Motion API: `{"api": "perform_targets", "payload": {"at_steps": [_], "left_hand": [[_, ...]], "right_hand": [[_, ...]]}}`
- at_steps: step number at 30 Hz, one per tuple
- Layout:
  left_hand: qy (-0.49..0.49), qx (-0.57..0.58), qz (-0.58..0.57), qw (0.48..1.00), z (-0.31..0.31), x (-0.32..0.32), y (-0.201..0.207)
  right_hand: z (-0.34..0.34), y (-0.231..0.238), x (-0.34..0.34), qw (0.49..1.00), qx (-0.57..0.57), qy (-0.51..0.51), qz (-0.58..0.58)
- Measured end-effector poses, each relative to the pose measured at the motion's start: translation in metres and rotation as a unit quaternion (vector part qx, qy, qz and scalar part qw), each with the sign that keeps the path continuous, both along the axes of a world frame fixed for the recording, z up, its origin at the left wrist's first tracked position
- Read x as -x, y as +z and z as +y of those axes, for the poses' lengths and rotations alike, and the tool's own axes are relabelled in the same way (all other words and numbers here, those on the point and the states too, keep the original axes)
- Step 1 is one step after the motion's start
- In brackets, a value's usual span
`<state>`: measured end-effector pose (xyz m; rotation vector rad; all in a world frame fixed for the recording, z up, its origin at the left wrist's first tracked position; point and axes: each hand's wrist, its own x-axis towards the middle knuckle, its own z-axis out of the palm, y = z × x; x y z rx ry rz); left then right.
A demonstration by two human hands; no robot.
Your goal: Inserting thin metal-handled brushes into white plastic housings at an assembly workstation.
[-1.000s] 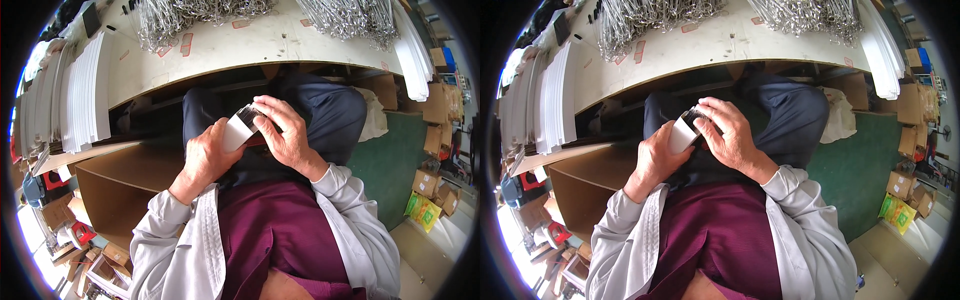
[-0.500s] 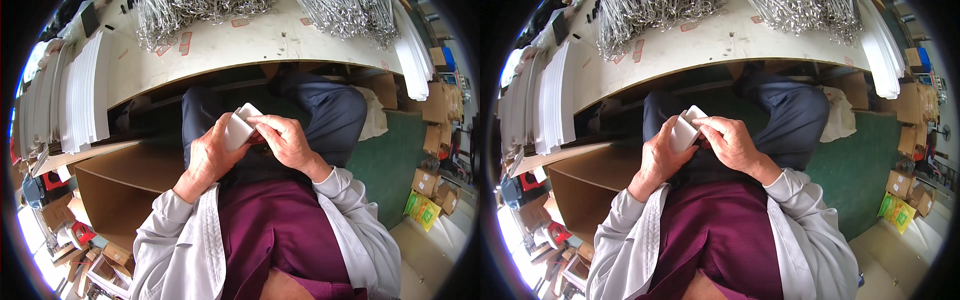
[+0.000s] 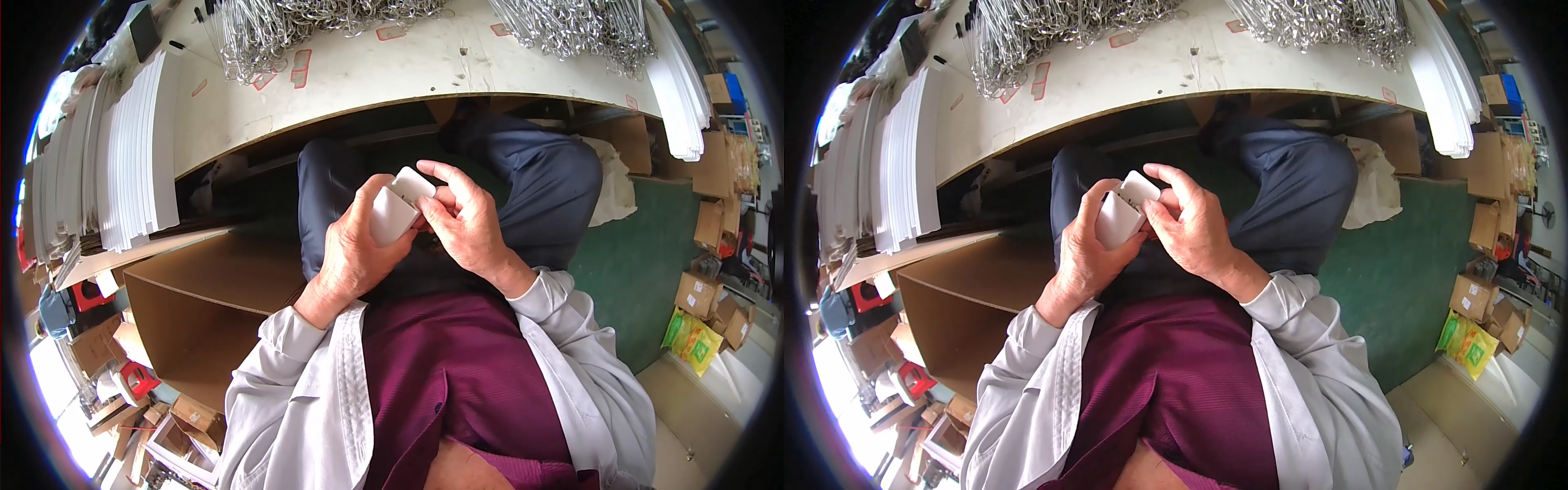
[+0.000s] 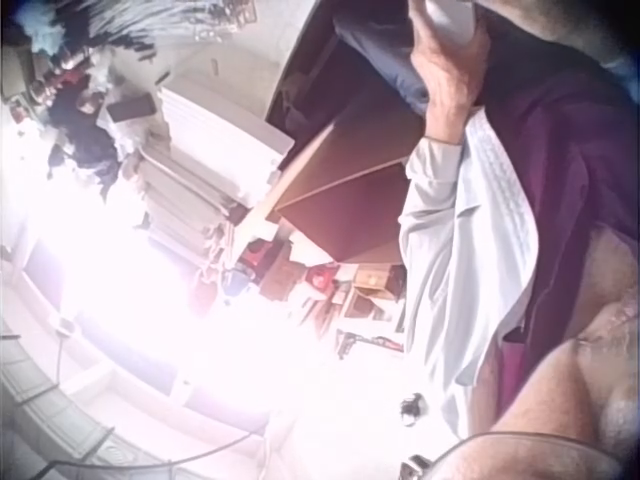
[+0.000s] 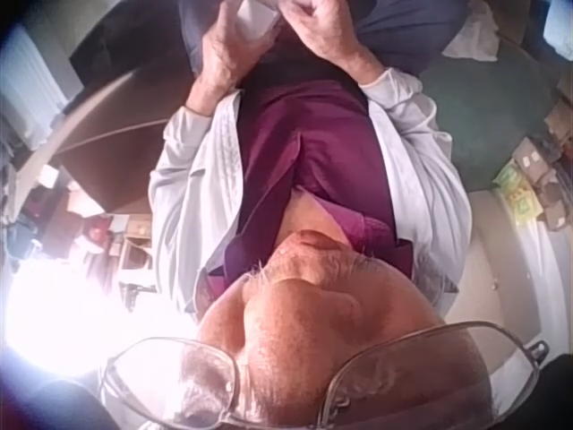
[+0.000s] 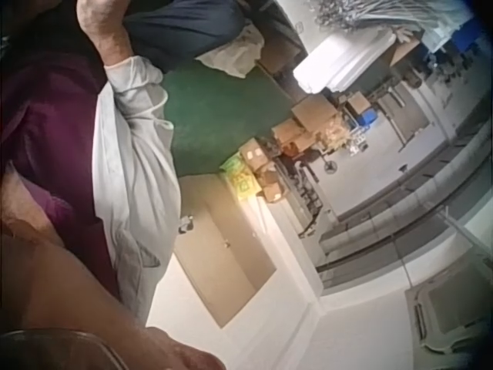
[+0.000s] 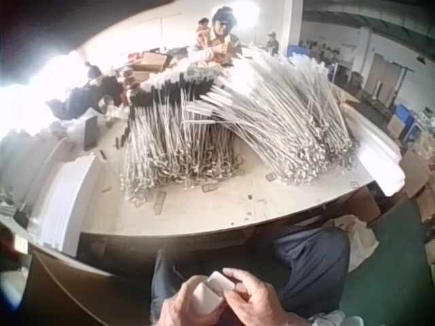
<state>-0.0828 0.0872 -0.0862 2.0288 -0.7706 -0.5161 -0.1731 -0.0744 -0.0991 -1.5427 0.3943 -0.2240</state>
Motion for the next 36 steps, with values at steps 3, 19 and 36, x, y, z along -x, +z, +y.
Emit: {"api": "perform_targets", "payload": {"at_steps": [3, 19, 36], "left_hand": [[-0.009, -0.004, 0.005, 1.0, 0.0, 0.001, -0.005], [0.035, -0.048, -0.025, 0.998, 0.002, 0.012, -0.025], [0.042, -0.051, -0.109, 0.992, 0.004, 0.017, -0.028]], "right_hand": [[0.0, -0.004, -0.001, 1.0, -0.009, -0.009, 0.002], [0.015, -0.007, -0.001, 0.967, 0.247, 0.021, -0.068], [0.007, -0.012, -0.01, 0.992, -0.092, -0.019, 0.087]]}}
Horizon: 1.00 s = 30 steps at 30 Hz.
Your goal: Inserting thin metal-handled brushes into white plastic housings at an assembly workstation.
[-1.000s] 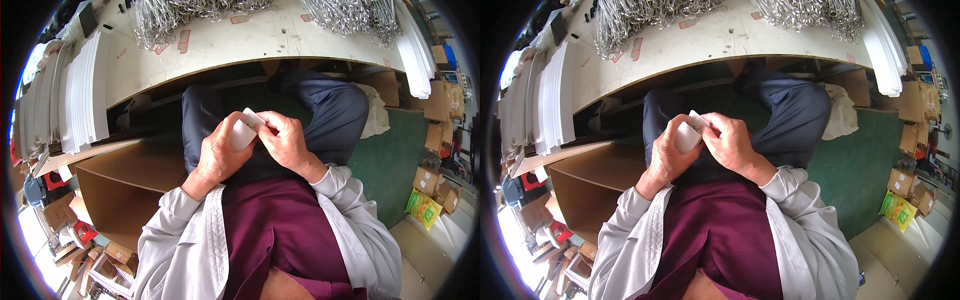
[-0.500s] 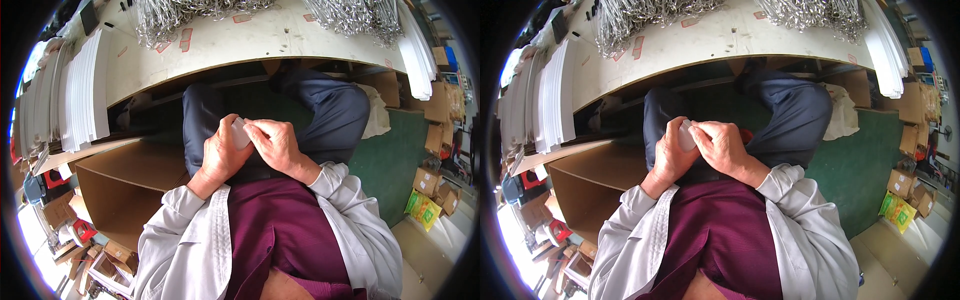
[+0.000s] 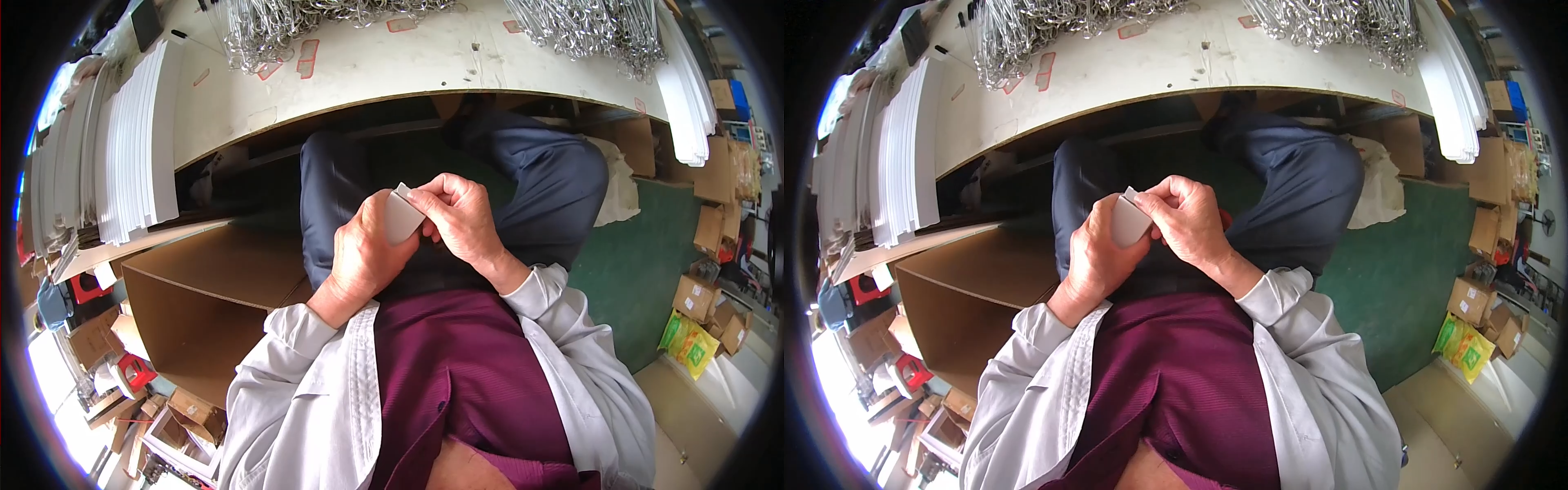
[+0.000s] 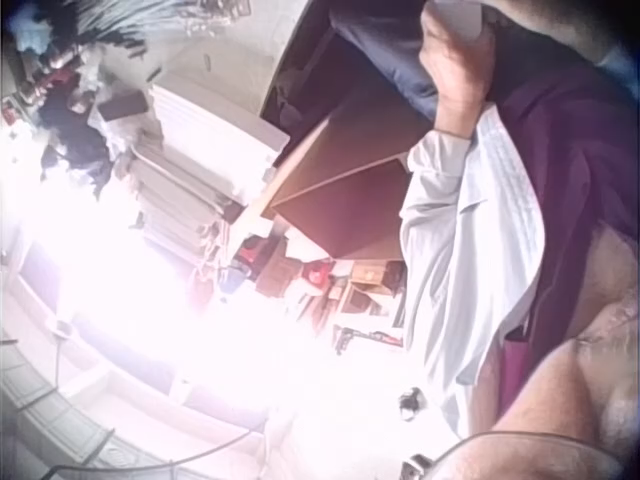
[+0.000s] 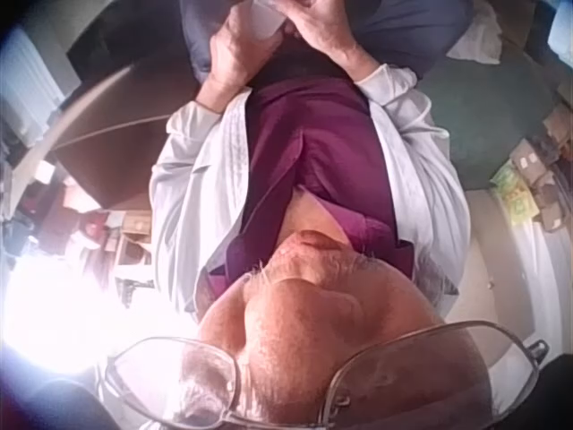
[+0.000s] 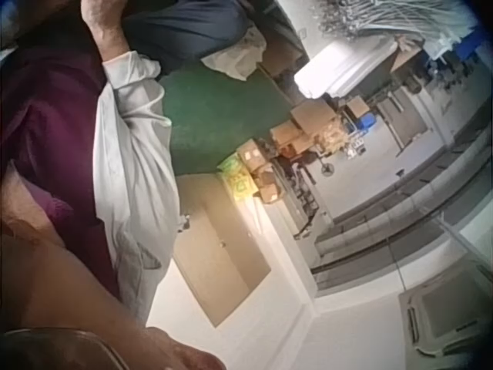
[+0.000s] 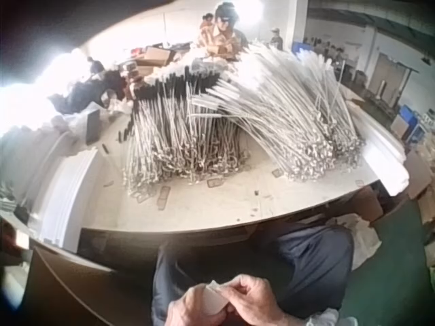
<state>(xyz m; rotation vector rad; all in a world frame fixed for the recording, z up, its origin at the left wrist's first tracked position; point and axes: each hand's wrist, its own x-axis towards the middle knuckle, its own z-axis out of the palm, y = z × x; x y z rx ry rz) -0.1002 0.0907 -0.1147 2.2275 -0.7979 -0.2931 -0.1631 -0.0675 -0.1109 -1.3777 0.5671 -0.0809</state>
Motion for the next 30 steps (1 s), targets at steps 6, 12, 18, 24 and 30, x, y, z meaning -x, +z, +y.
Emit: {"api": "perform_targets", "payload": {"at_steps": [6, 12, 18, 24, 30], "left_hand": [[0.002, 0.007, -0.01, 1.0, 0.0, 0.002, -0.003], [0.015, 0.02, 0.005, 1.0, 0.001, -0.001, 0.0], [0.017, 0.036, 0.018, 0.999, 0.001, -0.002, -0.001], [0.018, 0.042, 0.015, 0.999, 0.001, -0.006, -0.005], [0.045, 0.039, -0.002, 0.998, 0.006, -0.007, -0.006]], "right_hand": [[0.008, -0.004, 0.002, 0.996, 0.081, -0.009, -0.033], [0.01, -0.004, 0.008, 0.998, 0.035, 0.011, -0.047], [0.013, -0.005, 0.012, 0.975, 0.186, 0.075, -0.099], [0.017, -0.01, 0.01, 0.965, 0.22, 0.075, -0.12], [0.021, -0.012, 0.0, 0.957, 0.23, 0.071, -0.161]]}}
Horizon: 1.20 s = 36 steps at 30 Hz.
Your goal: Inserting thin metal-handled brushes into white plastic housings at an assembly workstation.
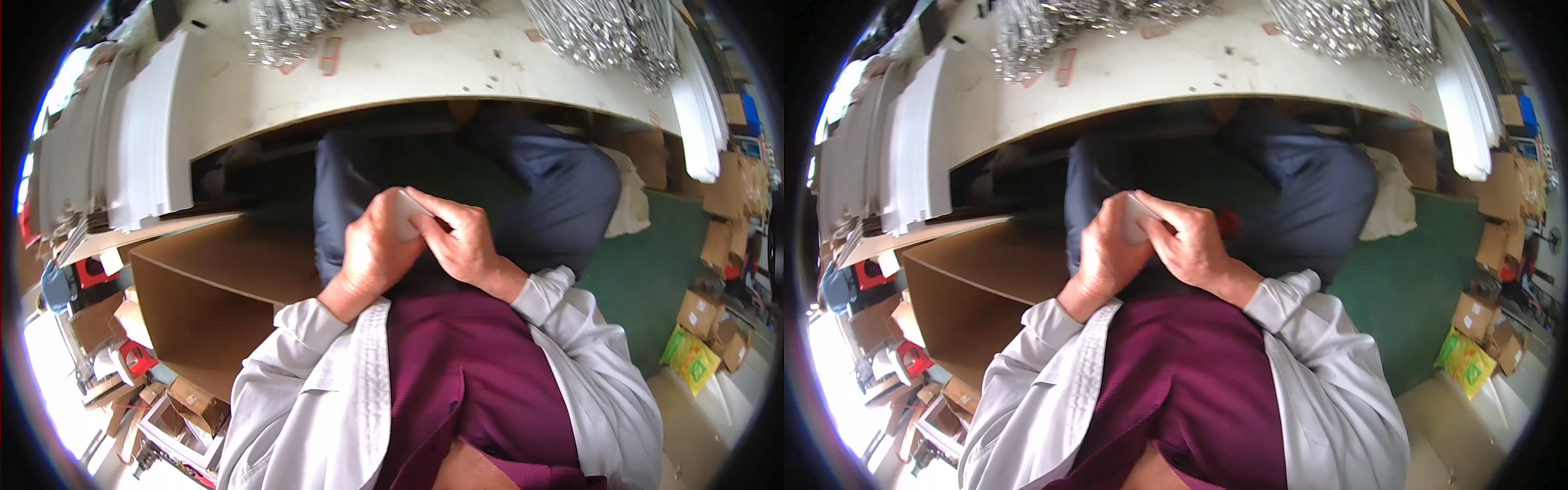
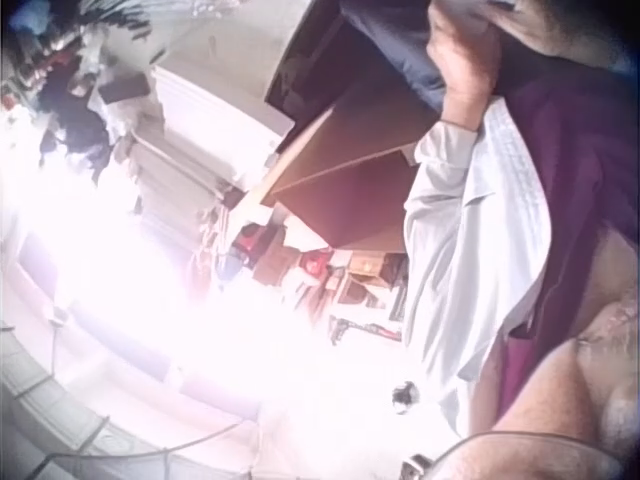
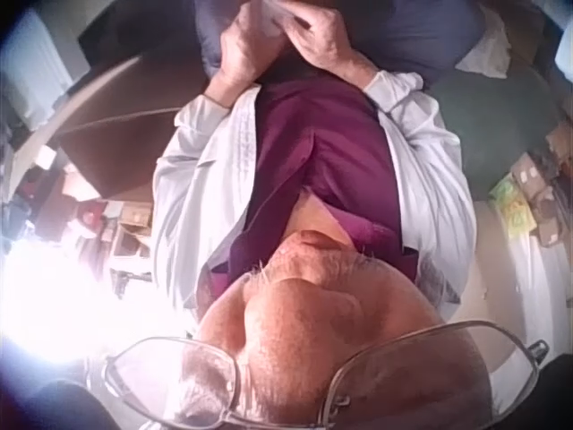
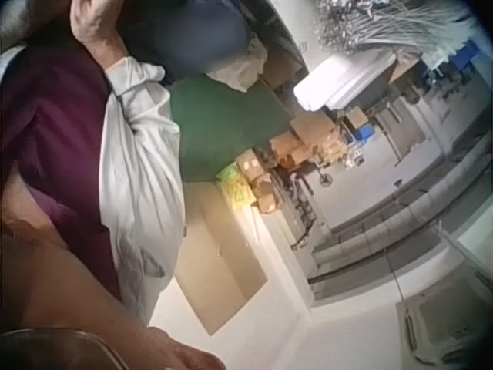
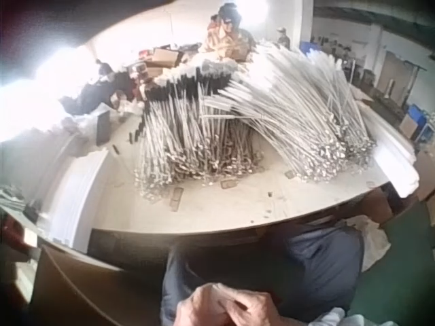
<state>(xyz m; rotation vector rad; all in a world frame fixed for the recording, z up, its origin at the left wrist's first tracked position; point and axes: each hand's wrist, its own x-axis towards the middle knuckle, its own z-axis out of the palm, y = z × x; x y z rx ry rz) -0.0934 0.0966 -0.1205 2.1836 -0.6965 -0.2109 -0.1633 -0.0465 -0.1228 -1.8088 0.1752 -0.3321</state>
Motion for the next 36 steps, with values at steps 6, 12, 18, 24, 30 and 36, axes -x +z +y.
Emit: {"api": "perform_targets", "payload": {"at_steps": [6, 12, 18, 24, 30, 36], "left_hand": [[-0.104, -0.001, 0.14, 0.985, 0.019, -0.02, 0.023], [-0.038, -0.011, 0.254, 0.966, 0.076, -0.043, 0.046], [0.104, -0.161, -0.097, 0.977, 0.112, -0.136, 0.103], [0.127, -0.293, -0.23, 0.919, 0.117, -0.259, 0.099], [0.114, -0.48, -0.357, 0.793, 0.104, -0.311, 0.101], [0.065, -0.377, -0.39, 0.838, 0.074, -0.292, 0.102]], "right_hand": [[-0.008, 0.014, -0.004, 0.982, -0.163, -0.028, 0.097], [-0.03, 0.03, -0.03, 0.996, -0.086, 0.0, 0.038], [-0.068, 0.051, -0.074, 0.95, 0.24, -0.103, -0.172], [-0.096, 0.02, -0.113, 0.927, 0.315, -0.127, -0.159], [-0.097, 0.022, -0.115, 0.92, 0.325, -0.137, -0.172], [-0.102, 0.025, -0.113, 0.902, 0.351, -0.158, -0.194]]}}
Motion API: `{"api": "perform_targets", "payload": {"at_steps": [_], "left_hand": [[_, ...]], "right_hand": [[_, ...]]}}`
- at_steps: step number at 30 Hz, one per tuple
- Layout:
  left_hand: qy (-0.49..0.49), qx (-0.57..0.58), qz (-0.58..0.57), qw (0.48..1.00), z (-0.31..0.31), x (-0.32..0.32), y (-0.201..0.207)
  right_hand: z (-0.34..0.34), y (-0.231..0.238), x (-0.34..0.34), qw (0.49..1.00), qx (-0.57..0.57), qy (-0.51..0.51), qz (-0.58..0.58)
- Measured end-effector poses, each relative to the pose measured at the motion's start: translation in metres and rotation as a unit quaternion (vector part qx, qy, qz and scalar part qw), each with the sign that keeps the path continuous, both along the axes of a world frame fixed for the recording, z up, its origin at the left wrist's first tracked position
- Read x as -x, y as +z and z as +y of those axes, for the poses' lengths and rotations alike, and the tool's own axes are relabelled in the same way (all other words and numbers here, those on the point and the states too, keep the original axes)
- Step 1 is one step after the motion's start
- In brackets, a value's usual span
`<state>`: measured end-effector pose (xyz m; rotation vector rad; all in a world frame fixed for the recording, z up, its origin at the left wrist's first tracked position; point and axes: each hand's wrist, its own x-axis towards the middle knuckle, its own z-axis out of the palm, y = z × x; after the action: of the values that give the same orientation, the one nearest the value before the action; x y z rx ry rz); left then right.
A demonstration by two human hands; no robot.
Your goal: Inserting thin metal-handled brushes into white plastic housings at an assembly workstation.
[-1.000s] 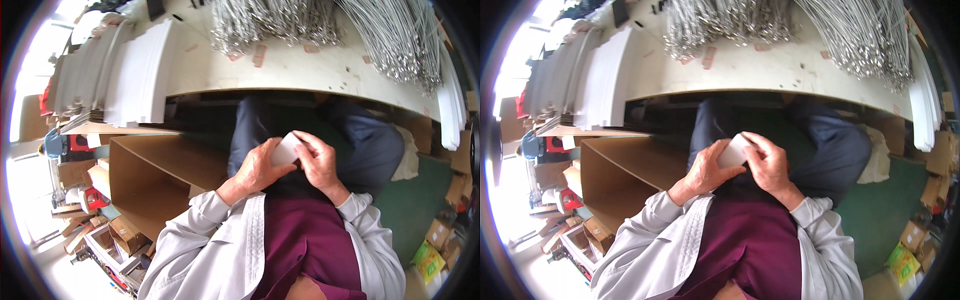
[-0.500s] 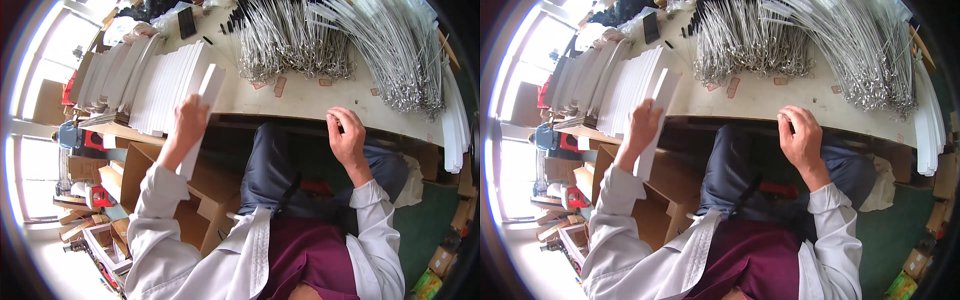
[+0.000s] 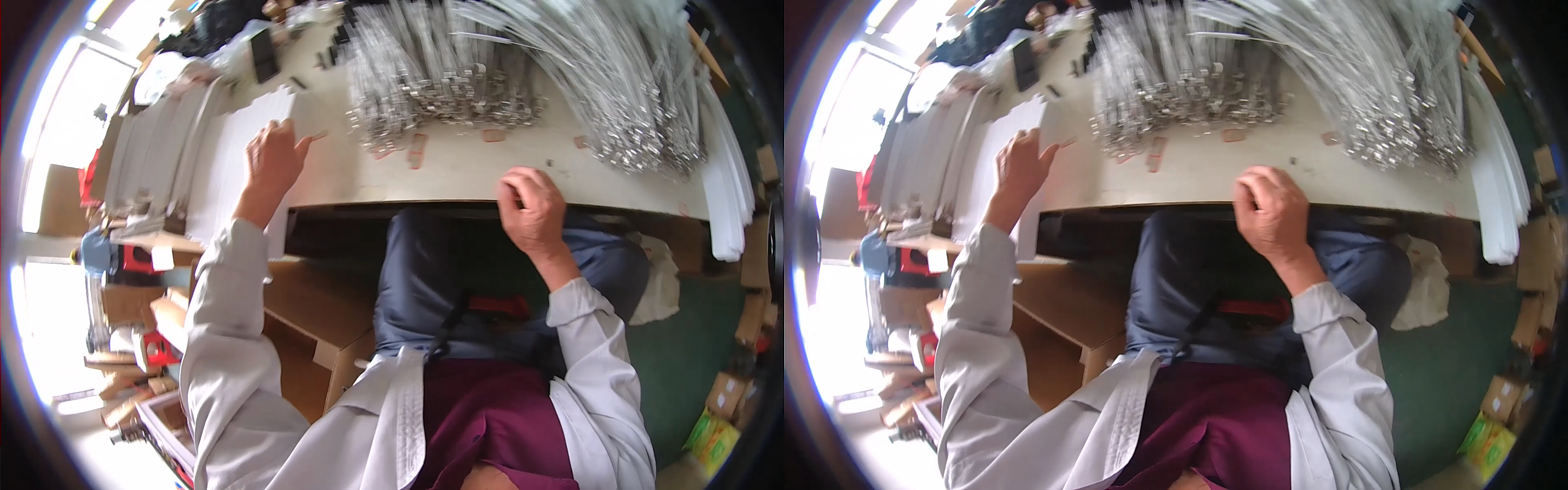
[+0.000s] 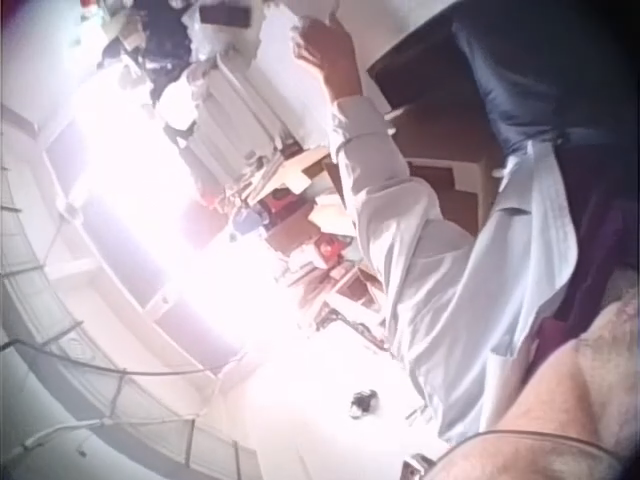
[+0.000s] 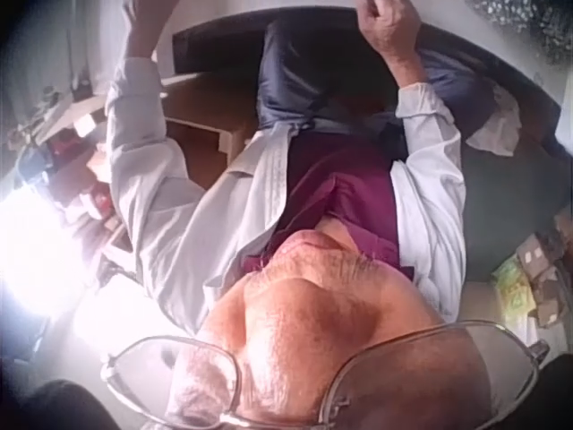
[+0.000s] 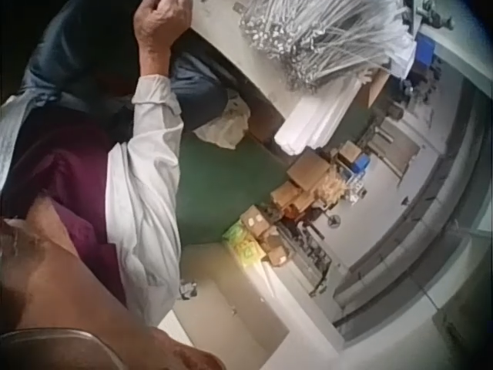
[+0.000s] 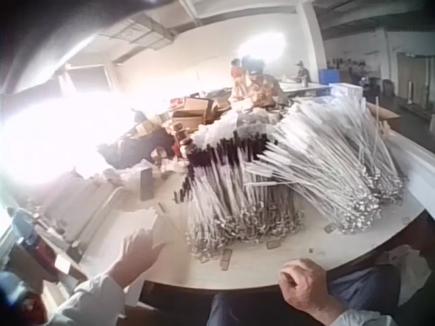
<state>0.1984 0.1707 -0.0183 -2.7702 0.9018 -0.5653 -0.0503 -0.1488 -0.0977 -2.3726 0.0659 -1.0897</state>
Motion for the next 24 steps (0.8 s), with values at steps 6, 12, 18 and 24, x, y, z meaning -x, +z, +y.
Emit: {"api": "perform_targets", "payload": {"at_steps": [6, 12, 18, 24], "left_hand": [[-0.14, 0.165, 0.175, 0.961, -0.045, 0.052, -0.005], [-0.063, 0.301, 0.146, 0.94, -0.048, 0.072, -0.057], [-0.096, 0.365, 0.076, 0.923, -0.036, 0.065, -0.107], [-0.101, 0.338, 0.038, 0.935, -0.041, 0.064, -0.116]], "right_hand": [[-0.001, -0.003, 0.004, 0.996, -0.076, 0.036, 0.015], [-0.044, 0.028, 0.074, 0.993, -0.116, 0.02, 0.015], [-0.209, 0.039, 0.181, 0.914, 0.104, -0.367, 0.136], [-0.303, 0.053, 0.233, 0.781, 0.206, -0.513, 0.291]]}}
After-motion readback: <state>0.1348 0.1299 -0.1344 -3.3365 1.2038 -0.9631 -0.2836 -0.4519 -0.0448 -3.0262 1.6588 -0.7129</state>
